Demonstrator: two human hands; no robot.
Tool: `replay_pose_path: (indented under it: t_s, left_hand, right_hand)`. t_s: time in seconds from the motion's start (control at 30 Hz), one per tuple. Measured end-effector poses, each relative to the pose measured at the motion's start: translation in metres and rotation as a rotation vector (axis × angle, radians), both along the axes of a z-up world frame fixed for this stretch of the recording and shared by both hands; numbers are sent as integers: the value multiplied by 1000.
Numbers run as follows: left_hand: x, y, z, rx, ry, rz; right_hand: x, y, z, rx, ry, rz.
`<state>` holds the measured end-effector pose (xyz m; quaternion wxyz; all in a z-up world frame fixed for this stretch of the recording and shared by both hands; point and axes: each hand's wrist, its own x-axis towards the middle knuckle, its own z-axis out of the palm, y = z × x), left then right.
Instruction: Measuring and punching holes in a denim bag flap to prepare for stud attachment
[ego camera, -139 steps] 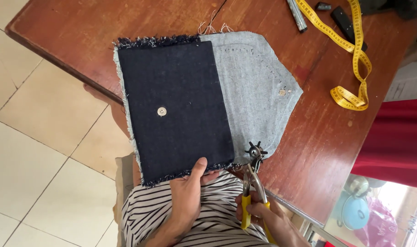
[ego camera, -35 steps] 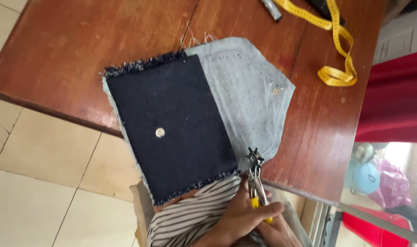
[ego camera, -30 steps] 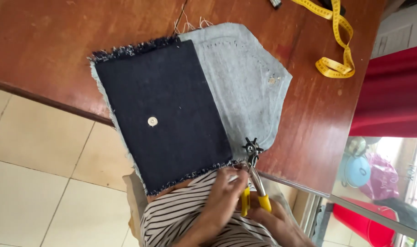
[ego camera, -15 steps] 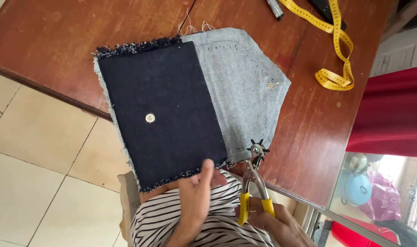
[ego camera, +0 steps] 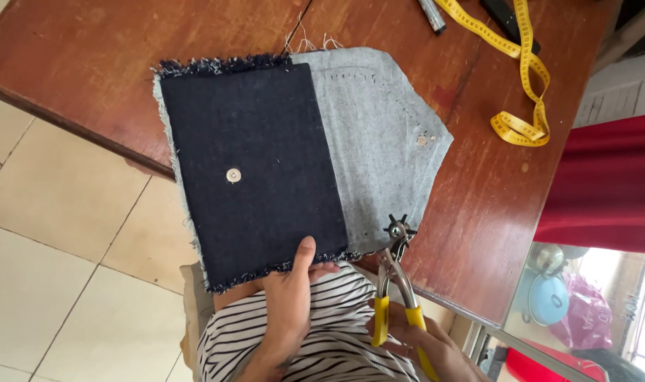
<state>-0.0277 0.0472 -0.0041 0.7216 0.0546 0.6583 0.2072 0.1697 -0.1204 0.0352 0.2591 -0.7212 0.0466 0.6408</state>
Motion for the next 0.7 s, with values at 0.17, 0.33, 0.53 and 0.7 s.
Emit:
replay_pose_path:
  t_s: [0.17, 0.33, 0.53, 0.7]
  left_hand:
    - [-1, -2, -1, -2, -13, 2]
    - [-2, -1, -2, 8, -39, -12]
    - [0, -1, -2, -17, -49, 13]
    - [-4, 1, 4, -4, -38, -61]
  right_hand:
    - [-20, 38, 39, -113, -49, 81]
    - [-22, 38, 34, -121, -125, 146]
    - [5, -3, 28, 266, -307, 917]
    - [-19, 35, 47, -131, -254, 599]
